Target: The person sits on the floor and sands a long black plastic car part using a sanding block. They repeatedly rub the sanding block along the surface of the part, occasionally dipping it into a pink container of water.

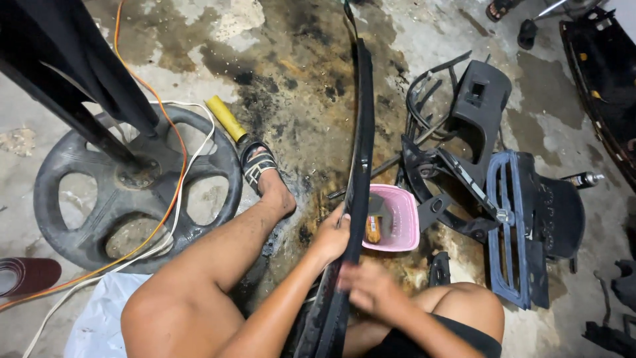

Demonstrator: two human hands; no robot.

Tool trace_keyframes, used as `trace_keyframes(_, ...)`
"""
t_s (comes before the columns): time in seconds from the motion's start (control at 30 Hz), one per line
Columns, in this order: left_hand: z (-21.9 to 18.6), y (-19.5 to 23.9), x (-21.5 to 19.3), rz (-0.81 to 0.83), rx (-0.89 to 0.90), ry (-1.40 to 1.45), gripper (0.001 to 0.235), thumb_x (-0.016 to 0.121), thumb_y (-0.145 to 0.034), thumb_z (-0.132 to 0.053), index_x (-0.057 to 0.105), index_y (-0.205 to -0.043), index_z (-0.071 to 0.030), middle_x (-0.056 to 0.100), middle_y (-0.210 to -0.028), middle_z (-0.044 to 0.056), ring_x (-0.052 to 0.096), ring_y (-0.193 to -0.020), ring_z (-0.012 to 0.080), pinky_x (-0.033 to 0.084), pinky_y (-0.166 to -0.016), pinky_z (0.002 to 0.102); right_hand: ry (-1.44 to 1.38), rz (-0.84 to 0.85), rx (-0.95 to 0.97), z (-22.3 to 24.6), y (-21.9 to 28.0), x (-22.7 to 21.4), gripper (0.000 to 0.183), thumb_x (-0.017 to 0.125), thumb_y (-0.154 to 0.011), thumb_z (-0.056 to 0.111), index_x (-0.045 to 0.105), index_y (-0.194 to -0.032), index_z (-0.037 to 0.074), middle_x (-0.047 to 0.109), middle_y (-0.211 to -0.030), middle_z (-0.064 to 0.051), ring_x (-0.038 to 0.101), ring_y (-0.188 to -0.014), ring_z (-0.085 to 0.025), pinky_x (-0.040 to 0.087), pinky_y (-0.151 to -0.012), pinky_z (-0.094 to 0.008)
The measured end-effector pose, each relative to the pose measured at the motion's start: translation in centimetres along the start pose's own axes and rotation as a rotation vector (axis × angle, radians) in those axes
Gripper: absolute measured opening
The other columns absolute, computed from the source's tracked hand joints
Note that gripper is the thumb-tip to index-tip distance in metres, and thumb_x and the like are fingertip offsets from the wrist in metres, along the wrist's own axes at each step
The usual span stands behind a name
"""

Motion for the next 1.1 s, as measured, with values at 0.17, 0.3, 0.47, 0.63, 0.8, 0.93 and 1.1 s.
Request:
trace_keyframes(0.17,-0.3,0.6,-0.2,-0.026,0.017,0.0,0.051,0.041,-0.104,-0.036,0.046,-0.155,-0.031,0.056,-0.149,0.019,0.047,-0.144,0.0334,0.039,-0.121,0.046,0.096,-0.087,0.148,-13.9,-5.3,-0.3,0.026,0.073,-0.085,0.014,0.079,-0.11,0.009,0.076,-0.109,-0.016,0.07,-0.102,-0.038,0.053,-0.095,-0.048)
trace_keyframes(0.3,0.0,0.1,-0.5,-0.048,0.008,0.014,0.051,0.04,-0.104,-0.036,0.047,-0.154,-0.03,0.057,-0.149,0.018,0.049,-0.143,0.0338,0.041,-0.119,0.048,0.212,-0.133,0.19,-22.2,-9.1,-1.5,0.025,0.075,-0.083,0.012,0.08,-0.108,0.011,0.078,-0.106,-0.014,0.07,-0.105,-0.036,0.052,-0.1,-0.045)
trace_keyframes(0.47,3.6,-3.4,0.2,-0.043,0.007,-0.008,0.051,0.041,-0.105,-0.04,0.046,-0.156,-0.033,0.057,-0.149,0.014,0.048,-0.143,0.0298,0.039,-0.119,0.046,0.333,-0.086,0.203,-18.5,-7.3,0.3,0.017,0.076,-0.082,0.016,0.079,-0.098,0.014,0.078,-0.105,-0.008,0.069,-0.105,-0.029,0.051,-0.101,-0.04)
trace_keyframes(0.63,2.9,-3.4,-0.2,-0.028,0.081,0.037,0.051,0.039,-0.106,-0.038,0.049,-0.154,-0.025,0.055,-0.15,0.019,0.045,-0.145,0.0295,0.033,-0.123,0.044,0.192,-0.135,0.108,-5.8,-3.2,1.6,0.007,0.072,-0.08,0.011,0.077,-0.085,0.011,0.074,-0.096,-0.013,0.067,-0.094,-0.036,0.054,-0.089,-0.044)
trace_keyframes(0.8,10.7,-6.4,-2.4,-0.205,-0.126,0.627,0.055,0.031,-0.099,-0.038,0.051,-0.149,-0.03,0.071,-0.107,0.023,0.068,-0.08,0.0277,0.054,-0.063,0.037,0.126,-0.191,0.058,-1.8,-1.4,3.0,0.011,0.071,-0.087,0.007,0.078,-0.096,0.009,0.074,-0.11,-0.008,0.065,-0.095,-0.028,0.054,-0.085,-0.037)
trace_keyframes(0.93,15.1,-7.0,-8.2,-0.263,-0.341,-0.1,0.072,0.018,-0.102,-0.057,0.064,-0.143,-0.019,0.049,-0.157,0.008,0.038,-0.151,0.0256,0.024,-0.125,0.033,0.156,-0.158,0.098,-2.1,-1.6,3.3,0.01,0.068,-0.085,0.008,0.075,-0.092,0.008,0.072,-0.105,-0.007,0.06,-0.092,-0.029,0.051,-0.082,-0.04)
trace_keyframes(1.1,19.5,-8.6,-8.6,0.064,-0.538,-0.879,0.084,0.021,-0.102,-0.058,0.042,-0.151,0.007,0.038,-0.16,0.024,0.037,-0.151,0.0368,0.031,-0.124,0.038,0.116,-0.159,0.12,-2.9,-0.8,3.1,0.016,0.067,-0.083,0.005,0.079,-0.094,0.005,0.075,-0.108,-0.007,0.06,-0.089,-0.029,0.053,-0.08,-0.041)
Point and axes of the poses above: each hand's wrist, its own y-axis away from the middle knuckle, its own x-axis out of the palm, z = x × y, the point moved 6 cm from there along -y, towards the middle knuckle
